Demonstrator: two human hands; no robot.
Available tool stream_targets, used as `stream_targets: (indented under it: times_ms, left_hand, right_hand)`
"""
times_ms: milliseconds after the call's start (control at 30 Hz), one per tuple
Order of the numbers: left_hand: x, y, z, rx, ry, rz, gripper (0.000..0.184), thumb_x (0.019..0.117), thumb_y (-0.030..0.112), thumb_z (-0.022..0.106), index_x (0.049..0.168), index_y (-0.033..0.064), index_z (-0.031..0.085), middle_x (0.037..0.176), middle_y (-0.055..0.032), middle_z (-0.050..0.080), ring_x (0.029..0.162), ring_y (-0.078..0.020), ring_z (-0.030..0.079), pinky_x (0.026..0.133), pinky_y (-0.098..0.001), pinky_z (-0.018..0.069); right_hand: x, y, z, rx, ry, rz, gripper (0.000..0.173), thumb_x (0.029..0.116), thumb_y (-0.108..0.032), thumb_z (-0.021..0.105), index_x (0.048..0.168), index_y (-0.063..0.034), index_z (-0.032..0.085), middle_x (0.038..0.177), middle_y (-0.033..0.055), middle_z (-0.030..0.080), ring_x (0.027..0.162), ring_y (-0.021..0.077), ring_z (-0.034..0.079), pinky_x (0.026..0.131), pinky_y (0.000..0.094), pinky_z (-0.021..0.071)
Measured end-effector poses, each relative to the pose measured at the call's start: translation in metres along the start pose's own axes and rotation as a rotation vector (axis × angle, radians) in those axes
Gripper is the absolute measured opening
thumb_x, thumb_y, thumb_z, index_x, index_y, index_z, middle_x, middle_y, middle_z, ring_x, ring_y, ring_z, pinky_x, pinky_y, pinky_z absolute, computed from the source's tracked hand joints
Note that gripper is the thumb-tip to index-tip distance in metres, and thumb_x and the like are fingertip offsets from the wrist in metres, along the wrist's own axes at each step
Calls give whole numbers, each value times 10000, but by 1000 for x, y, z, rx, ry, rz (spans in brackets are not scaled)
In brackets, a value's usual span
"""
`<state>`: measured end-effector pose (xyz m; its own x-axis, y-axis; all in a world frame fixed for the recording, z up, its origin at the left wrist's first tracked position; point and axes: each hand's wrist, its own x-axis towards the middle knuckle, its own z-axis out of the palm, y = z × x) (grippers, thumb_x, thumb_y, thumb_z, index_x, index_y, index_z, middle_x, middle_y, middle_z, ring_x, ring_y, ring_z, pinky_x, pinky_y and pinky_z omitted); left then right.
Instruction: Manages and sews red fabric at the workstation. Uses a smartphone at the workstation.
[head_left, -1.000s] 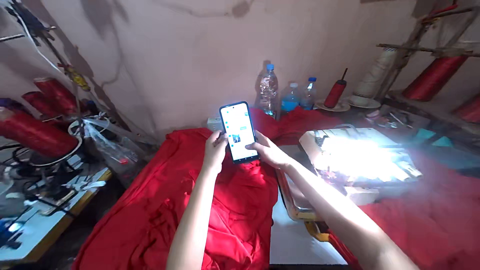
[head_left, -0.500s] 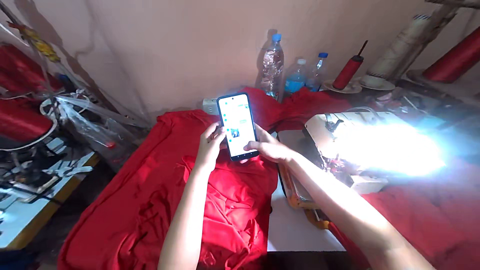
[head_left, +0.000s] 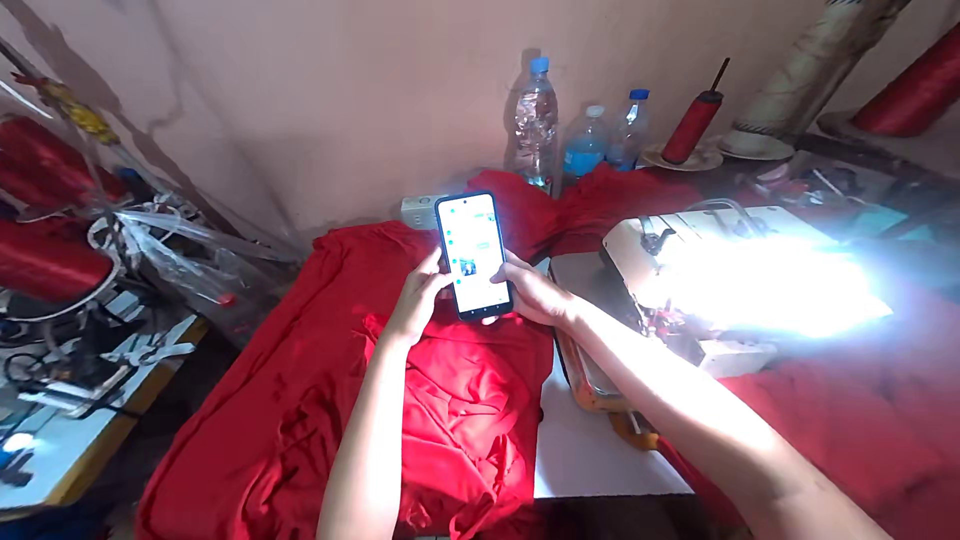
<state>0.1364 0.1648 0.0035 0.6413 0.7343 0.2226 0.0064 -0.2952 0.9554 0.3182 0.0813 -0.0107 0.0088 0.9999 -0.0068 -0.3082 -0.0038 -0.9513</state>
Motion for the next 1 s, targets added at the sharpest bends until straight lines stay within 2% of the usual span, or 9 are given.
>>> stream_targets:
  times_ms: [67,100,233,333,500,567,733,867,1000]
  left_hand:
    - [1,-3,-1,-25,-59,-34,633,995,40,333,1614,56,201,1485,-170,488,1177,-143,619,979,-332,523]
    - [1,-3,0,-40,-79,-50,661,992,37,341,1626,85,159,1472,-162,500,1161,-148,633,960,-340,539]
    - [-1,-1,2,-48,-107,-110,758,963,11,364,1645,161,68,1446,-158,514,1042,-155,663,807,-342,575]
    - [1,-2,1,-64,-130,-71,781,947,-16,374,1640,157,56,1346,-130,599,976,-142,695,780,-330,597]
    - [-1,-4,-2,-31,-125,-59,788,953,13,400,1645,154,51,1325,-140,616,988,-143,690,812,-331,585]
    - [0,-5,-1,-31,-125,-51,790,948,-2,396,1643,152,53,1262,-137,641,963,-142,700,815,-337,594]
    - [-1,-5,-1,-22,-144,-31,829,923,5,417,1644,153,34,1307,-144,613,990,-140,692,823,-336,589]
    - [-1,-7,1,21,-122,45,829,923,-22,478,1640,129,89,1287,-141,612,986,-136,684,852,-336,587]
    - [-1,-5,3,69,-96,48,820,945,-40,513,1636,109,97,1305,-156,613,1003,-135,682,859,-318,576]
  right_hand:
    - [0,1,0,-4,12,-18,497,1049,-70,320,1535,-170,299,1203,136,625,950,245,692,721,404,607]
    - [0,1,-1,-11,18,-24,500,1048,-68,335,1536,-169,303,1199,134,625,941,242,693,717,400,608]
    - [-1,1,1,-15,44,-21,476,1061,-76,384,1523,-173,321,1180,128,641,907,232,705,687,384,615]
    - [0,1,0,-3,45,-20,497,1061,-87,365,1544,-182,293,1186,136,639,912,240,703,695,388,610]
    - [1,2,0,-26,50,-31,498,1067,-102,340,1553,-190,278,1197,130,632,911,236,700,693,387,608]
    - [0,3,0,-33,48,-43,516,1050,-75,376,1548,-180,291,1180,132,643,888,236,706,672,377,611]
    - [0,1,3,-84,78,-50,564,1016,-19,557,1517,-158,338,1156,117,655,882,211,708,703,361,615]
    - [1,5,-2,-84,43,-75,579,1012,-18,531,1531,-170,322,1195,122,651,908,229,713,698,379,624]
    - [1,4,0,-84,48,-81,667,928,87,550,1514,-143,327,1188,130,640,896,233,712,673,380,625]
